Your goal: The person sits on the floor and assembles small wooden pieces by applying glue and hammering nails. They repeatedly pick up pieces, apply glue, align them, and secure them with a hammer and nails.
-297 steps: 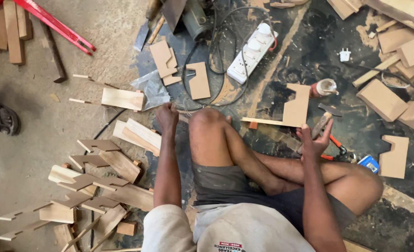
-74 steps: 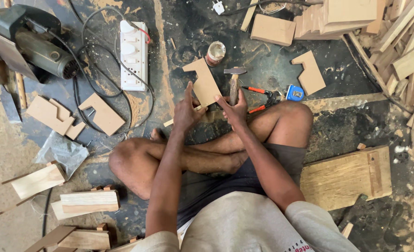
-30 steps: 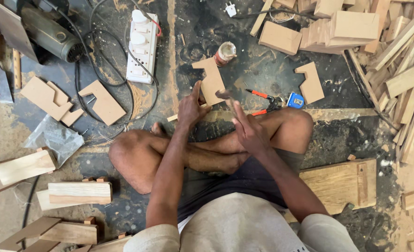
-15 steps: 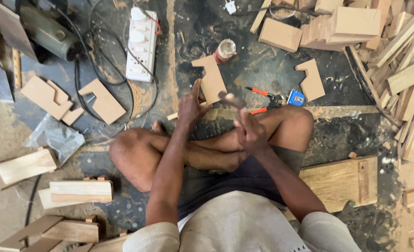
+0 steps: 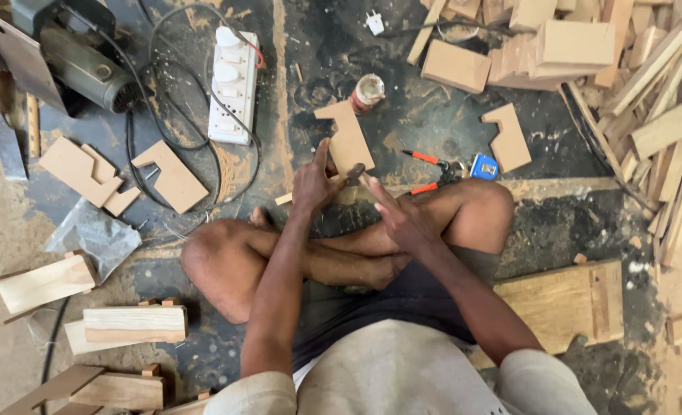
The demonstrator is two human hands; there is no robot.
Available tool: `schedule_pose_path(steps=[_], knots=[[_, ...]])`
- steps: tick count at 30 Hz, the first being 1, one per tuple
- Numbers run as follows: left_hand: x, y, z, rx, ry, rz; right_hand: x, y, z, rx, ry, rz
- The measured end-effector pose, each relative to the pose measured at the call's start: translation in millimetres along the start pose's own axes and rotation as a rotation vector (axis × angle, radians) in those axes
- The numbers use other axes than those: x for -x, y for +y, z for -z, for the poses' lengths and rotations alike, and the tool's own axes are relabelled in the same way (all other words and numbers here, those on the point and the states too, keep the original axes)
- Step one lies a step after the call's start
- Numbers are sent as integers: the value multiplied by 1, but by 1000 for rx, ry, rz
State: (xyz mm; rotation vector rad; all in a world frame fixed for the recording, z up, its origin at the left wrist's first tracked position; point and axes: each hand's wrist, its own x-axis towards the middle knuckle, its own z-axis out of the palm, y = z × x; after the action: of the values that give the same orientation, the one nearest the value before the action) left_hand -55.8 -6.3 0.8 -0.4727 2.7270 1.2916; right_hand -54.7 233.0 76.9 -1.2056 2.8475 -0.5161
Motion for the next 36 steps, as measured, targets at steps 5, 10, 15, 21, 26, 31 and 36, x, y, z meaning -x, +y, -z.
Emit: schedule_pose_path(steps=[5, 10, 15, 21, 26, 31, 36], knots=[[1, 0, 2, 34, 39, -33, 4, -2, 10, -175, 476, 142], [1, 0, 3, 27, 22, -40, -4, -5, 11, 71, -39, -11], [3, -1, 3, 50, 21, -48, 2, -1, 3, -218, 471, 140], [1, -2, 2, 42, 35, -51, -1, 6, -10, -18, -80, -76], [-2, -4, 0, 30, 30, -66, 4, 1, 2, -162, 473, 131], [1, -6, -2, 18, 15, -45, -1, -1, 2, 0, 72, 19], [2, -6, 0, 63, 29, -82, 2, 3, -3, -164, 337, 66]])
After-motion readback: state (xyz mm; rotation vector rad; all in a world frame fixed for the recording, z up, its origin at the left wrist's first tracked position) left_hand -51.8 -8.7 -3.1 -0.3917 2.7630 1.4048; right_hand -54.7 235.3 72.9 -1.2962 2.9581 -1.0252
